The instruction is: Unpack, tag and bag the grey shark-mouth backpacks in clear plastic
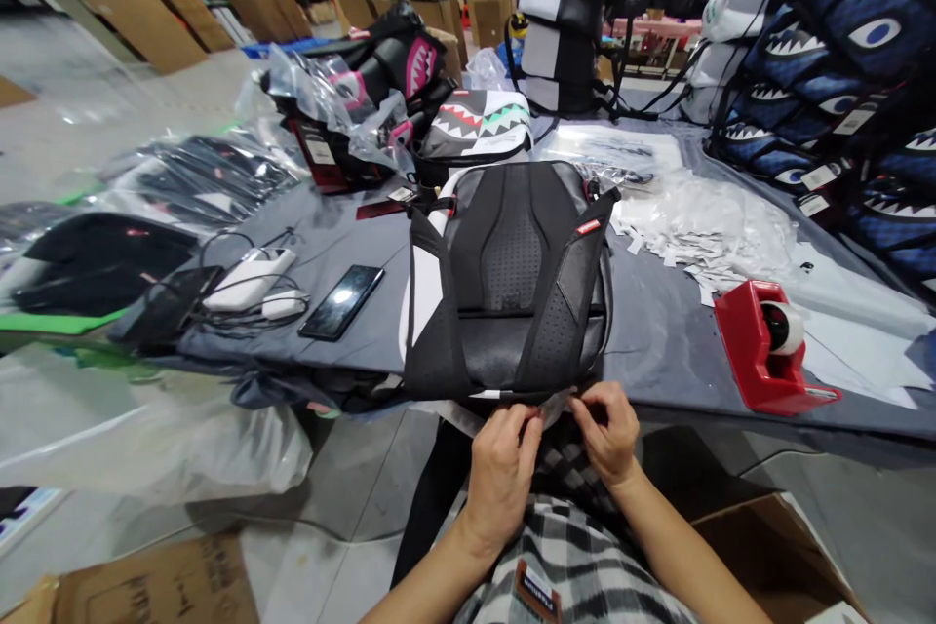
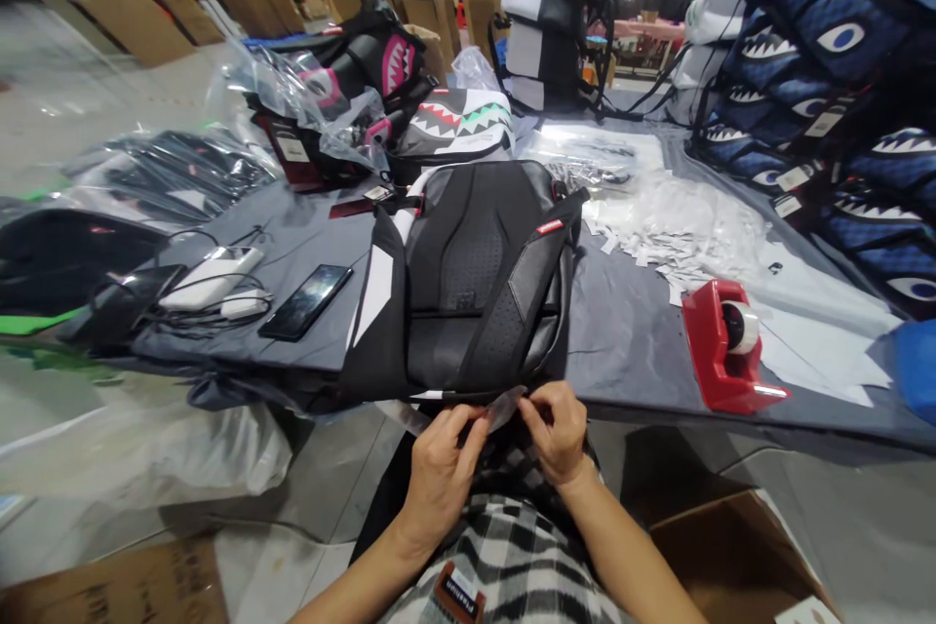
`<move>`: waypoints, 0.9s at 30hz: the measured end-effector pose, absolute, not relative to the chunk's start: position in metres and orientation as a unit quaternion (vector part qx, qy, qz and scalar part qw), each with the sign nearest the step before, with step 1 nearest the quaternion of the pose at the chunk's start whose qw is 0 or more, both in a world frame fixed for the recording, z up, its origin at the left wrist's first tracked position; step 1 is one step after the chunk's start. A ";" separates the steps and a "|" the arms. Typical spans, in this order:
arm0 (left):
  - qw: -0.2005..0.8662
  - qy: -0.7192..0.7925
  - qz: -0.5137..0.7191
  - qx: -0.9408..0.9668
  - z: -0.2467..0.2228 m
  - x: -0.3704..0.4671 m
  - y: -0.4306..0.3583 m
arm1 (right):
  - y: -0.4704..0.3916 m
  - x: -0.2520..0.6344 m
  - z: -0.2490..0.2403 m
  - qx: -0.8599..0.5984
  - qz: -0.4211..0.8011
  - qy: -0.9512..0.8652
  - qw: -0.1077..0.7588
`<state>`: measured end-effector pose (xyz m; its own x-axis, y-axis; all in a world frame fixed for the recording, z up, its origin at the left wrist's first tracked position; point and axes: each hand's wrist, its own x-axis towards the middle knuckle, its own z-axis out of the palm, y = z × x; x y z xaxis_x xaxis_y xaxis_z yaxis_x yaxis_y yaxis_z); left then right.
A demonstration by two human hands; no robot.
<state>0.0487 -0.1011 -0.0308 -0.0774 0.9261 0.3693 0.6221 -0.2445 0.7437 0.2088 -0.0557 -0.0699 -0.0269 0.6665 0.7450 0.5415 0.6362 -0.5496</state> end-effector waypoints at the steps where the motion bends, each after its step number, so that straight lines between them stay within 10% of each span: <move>1: 0.174 0.590 0.440 0.654 -0.030 0.049 -0.101 | -0.059 0.213 -0.073 -0.388 0.046 -0.749 0.535; 15: 0.186 0.612 0.423 0.642 -0.026 0.054 -0.094 | -0.024 0.239 -0.066 -0.176 -0.136 -0.886 0.408; 27: -0.105 0.433 0.396 0.803 -0.044 0.034 -0.119 | -0.007 0.239 -0.044 -0.107 -0.109 -0.920 0.360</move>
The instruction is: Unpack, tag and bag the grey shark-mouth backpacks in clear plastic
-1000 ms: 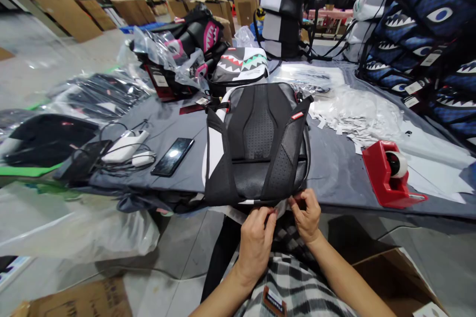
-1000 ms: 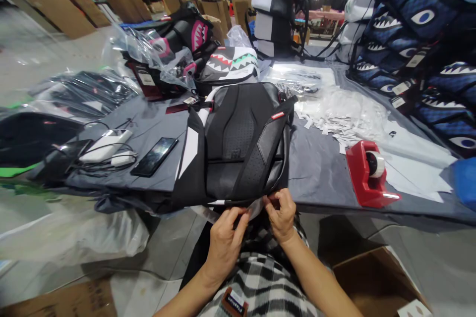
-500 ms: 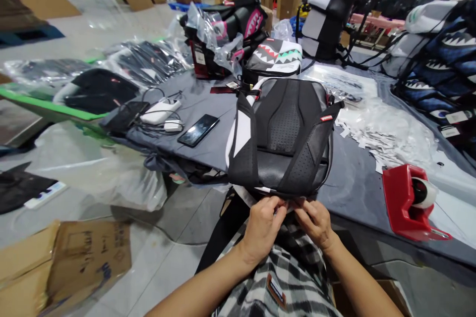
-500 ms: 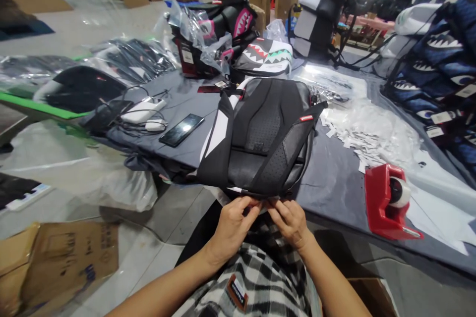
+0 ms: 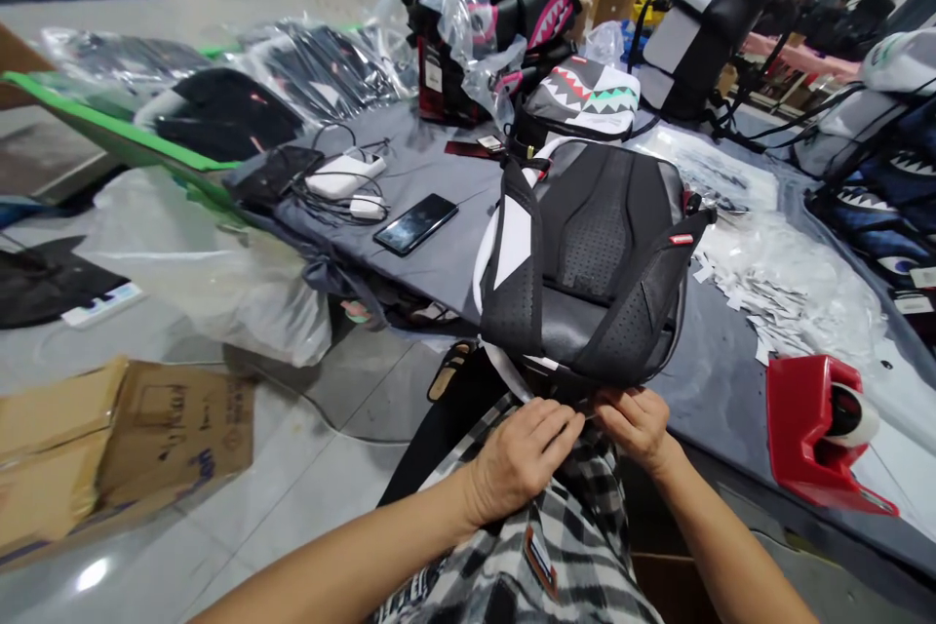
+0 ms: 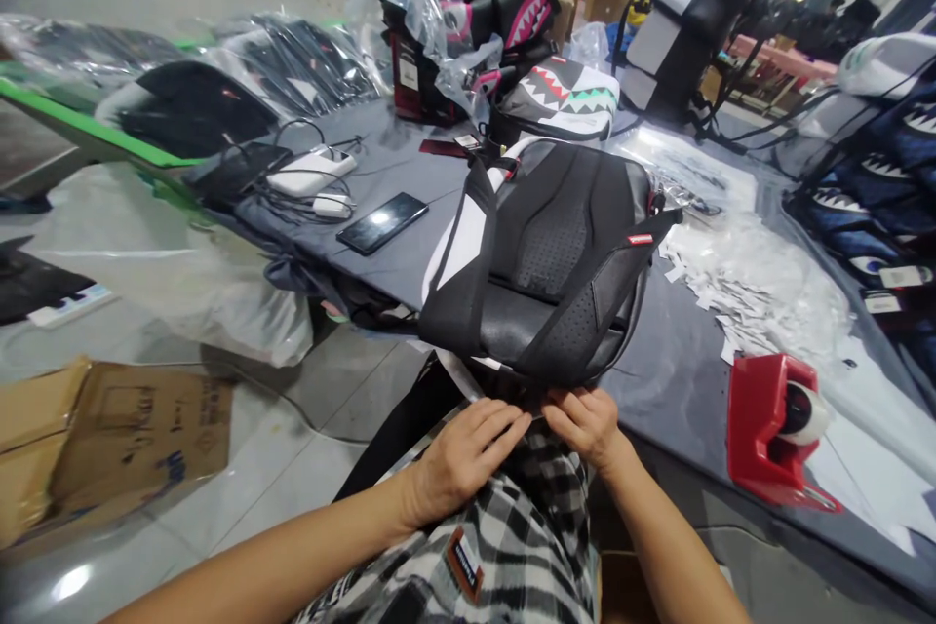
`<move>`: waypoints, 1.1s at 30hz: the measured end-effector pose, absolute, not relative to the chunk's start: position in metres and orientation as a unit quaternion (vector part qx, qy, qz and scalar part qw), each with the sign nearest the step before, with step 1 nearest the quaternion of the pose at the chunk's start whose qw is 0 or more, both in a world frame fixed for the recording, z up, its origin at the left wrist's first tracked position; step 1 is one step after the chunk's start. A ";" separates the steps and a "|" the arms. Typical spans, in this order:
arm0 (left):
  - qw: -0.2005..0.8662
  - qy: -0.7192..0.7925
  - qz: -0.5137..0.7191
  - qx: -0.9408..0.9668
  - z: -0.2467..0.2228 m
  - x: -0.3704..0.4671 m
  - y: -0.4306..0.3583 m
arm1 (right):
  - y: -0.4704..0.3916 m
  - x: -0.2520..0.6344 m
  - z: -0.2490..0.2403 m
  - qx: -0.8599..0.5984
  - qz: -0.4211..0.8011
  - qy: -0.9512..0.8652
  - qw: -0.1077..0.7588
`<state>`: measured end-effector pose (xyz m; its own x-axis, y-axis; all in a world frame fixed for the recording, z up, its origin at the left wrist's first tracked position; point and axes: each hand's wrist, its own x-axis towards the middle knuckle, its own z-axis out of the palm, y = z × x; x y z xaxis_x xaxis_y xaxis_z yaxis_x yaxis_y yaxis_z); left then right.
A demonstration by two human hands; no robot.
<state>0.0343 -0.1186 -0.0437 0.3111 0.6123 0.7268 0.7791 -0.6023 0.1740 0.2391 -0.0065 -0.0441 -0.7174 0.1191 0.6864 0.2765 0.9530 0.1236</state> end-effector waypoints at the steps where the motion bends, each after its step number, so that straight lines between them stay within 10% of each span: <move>1: 0.111 -0.434 -0.396 -0.802 -0.047 0.035 -0.116 | -0.007 0.240 -0.043 -0.108 -0.107 -0.923 0.354; 7: 0.111 -0.465 -0.355 -0.803 -0.053 0.045 -0.099 | -0.004 0.242 -0.031 -0.117 -0.047 -0.951 0.282; 14: -0.044 -0.534 -0.218 -0.816 -0.023 0.025 -0.094 | -0.015 0.272 0.017 -0.256 0.360 -0.858 0.262; 25: -0.092 -0.544 -0.197 -0.810 -0.016 0.004 -0.093 | -0.016 0.220 -0.040 -0.143 -0.085 -0.929 0.330; 33: 0.116 -0.492 -0.366 -0.781 -0.031 0.029 -0.120 | -0.005 0.212 -0.049 -0.132 -0.092 -0.929 0.334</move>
